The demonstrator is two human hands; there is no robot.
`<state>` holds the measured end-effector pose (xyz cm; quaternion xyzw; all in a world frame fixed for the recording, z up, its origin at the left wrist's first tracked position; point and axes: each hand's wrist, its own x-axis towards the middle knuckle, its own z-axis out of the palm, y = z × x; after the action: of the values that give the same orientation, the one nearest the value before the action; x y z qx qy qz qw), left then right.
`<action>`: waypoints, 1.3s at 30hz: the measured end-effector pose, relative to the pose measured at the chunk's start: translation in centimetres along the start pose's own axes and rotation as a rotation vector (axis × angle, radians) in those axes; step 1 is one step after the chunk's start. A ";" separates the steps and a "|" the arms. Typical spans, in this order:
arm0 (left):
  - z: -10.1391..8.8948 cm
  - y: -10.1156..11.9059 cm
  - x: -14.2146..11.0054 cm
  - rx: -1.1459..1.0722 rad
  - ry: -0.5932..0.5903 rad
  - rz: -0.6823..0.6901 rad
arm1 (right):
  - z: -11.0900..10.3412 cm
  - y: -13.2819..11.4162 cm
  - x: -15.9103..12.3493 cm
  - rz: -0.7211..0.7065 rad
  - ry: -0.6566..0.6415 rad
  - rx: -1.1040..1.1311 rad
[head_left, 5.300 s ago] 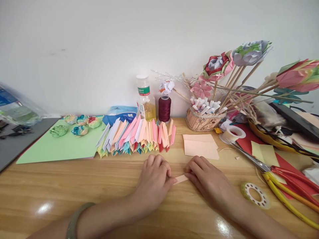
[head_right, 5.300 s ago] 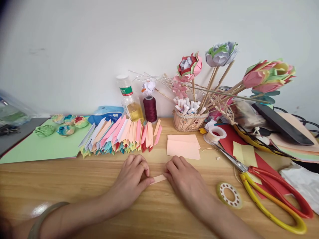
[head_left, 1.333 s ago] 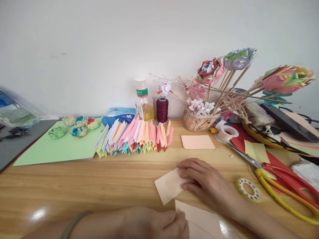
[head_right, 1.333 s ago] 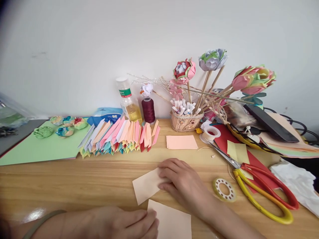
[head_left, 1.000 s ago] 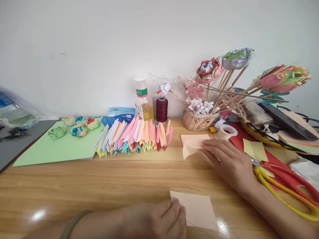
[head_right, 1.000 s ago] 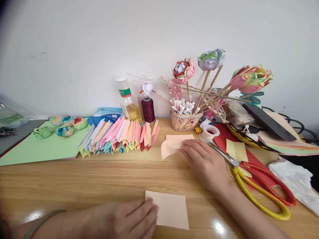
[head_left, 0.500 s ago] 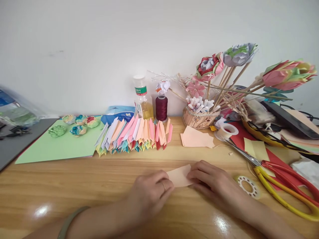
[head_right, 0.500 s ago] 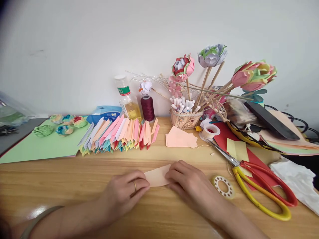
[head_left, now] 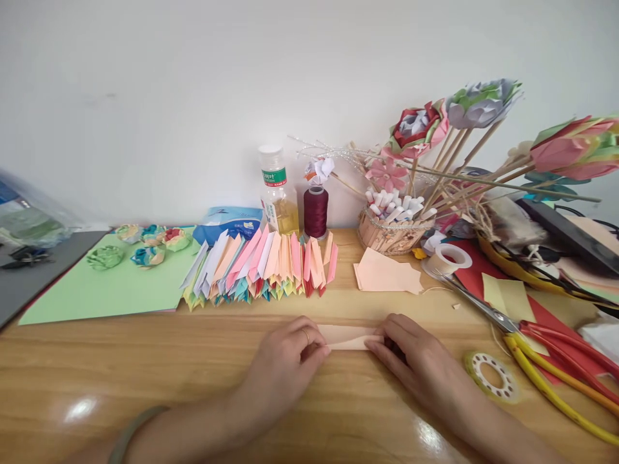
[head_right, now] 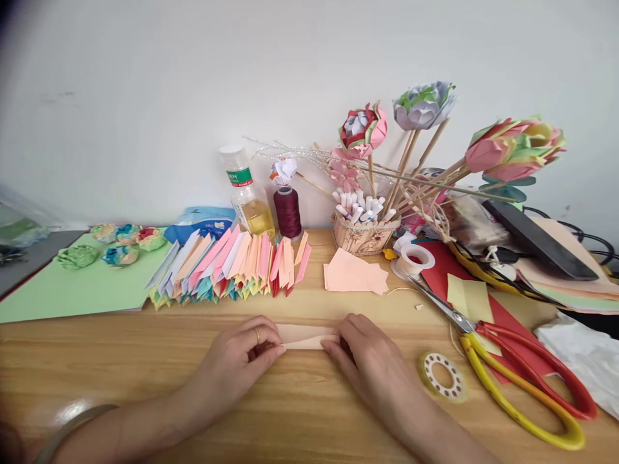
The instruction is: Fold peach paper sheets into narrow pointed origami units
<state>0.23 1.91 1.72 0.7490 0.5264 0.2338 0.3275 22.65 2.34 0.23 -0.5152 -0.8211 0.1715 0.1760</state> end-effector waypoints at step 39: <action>0.3 0.2 0.4 0.429 -0.252 -0.002 | -0.1 -0.3 0.4 -0.042 0.137 -0.365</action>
<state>0.75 2.19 1.64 0.8241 0.5197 0.0211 0.2242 22.29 2.58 0.46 -0.5317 -0.8353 -0.0193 0.1387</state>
